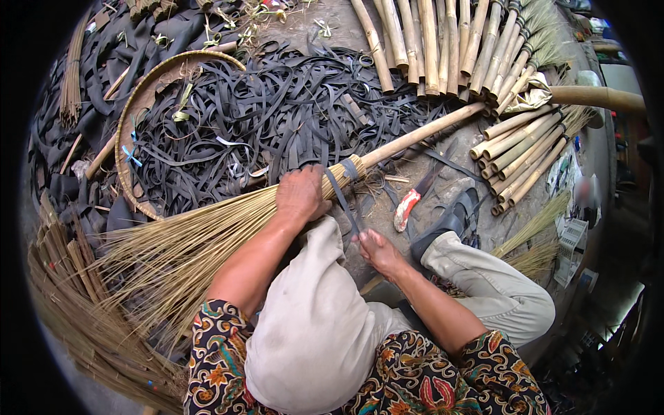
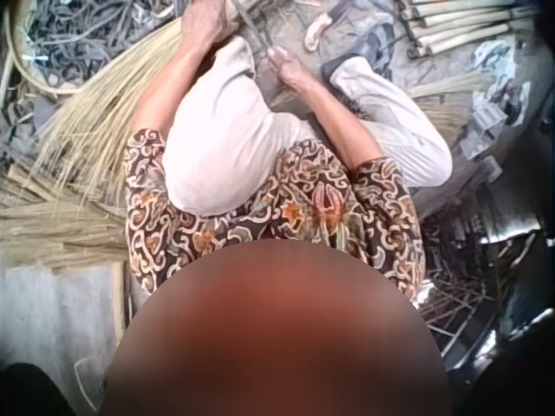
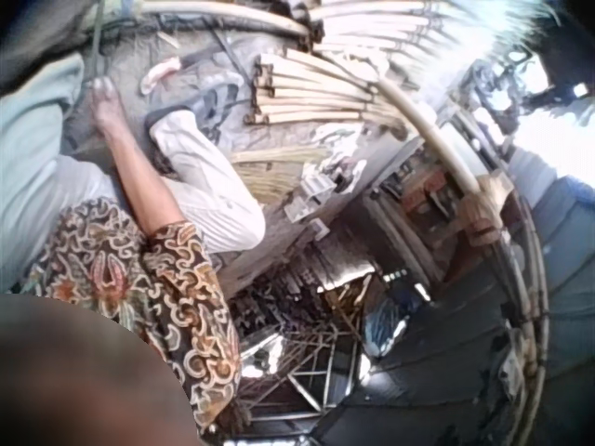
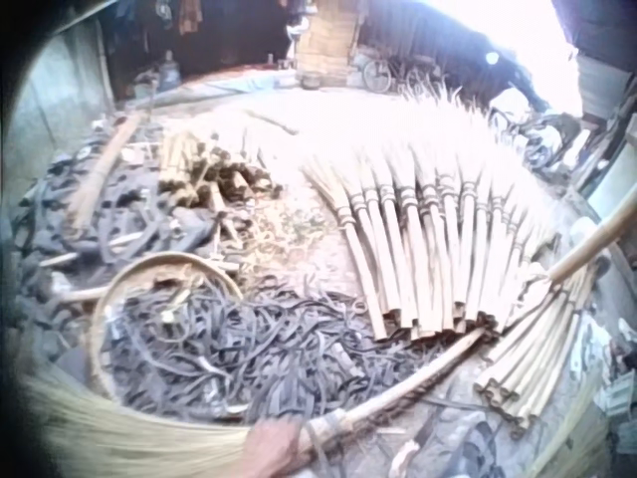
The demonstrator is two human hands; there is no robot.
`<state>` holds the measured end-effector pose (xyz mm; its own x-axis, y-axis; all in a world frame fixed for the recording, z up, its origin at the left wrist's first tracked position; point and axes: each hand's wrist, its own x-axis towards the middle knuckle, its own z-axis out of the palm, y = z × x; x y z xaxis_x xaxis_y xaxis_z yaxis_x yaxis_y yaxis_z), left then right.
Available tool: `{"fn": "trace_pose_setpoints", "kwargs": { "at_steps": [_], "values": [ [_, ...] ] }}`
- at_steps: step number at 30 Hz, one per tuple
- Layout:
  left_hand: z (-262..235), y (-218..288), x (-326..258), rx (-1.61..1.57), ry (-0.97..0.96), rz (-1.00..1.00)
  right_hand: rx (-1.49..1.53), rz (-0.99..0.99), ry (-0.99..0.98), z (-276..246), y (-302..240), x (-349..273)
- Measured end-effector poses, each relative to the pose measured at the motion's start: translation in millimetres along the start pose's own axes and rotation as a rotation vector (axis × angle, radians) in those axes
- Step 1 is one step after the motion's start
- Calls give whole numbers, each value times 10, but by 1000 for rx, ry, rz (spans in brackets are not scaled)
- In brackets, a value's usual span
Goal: The person sits on the floor and assembles a broom by bundling straw-like fibers, inserting a bamboo handle, and securing the bundle with black rubber strips. They use a knife to cut the strips and a hammer to tighten the bindings, then place the finished broom with others nearby.
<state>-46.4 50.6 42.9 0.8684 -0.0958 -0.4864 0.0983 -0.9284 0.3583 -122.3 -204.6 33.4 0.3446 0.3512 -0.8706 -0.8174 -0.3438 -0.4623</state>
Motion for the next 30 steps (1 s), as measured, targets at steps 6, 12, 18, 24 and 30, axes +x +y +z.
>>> {"fn": "trace_pose_setpoints", "kwargs": {
  "at_steps": [6,12,18,24,30],
  "values": [
    [-487,-34,-266,-320,-108,108,-702,-418,214,-271,275,487],
    [-798,-3,-332,-577,-386,375,-439,-483,97,-346,-989,717],
    [-750,-55,-103,-874,-706,357,-1031,-1144,105,-342,-1313,651],
    [-431,56,15,-301,-364,125,-1268,-535,380,-301,-1215,197],
    [-133,263,-54,-145,-107,74,-1245,-683,571,-97,-1598,265]
  ]
}}
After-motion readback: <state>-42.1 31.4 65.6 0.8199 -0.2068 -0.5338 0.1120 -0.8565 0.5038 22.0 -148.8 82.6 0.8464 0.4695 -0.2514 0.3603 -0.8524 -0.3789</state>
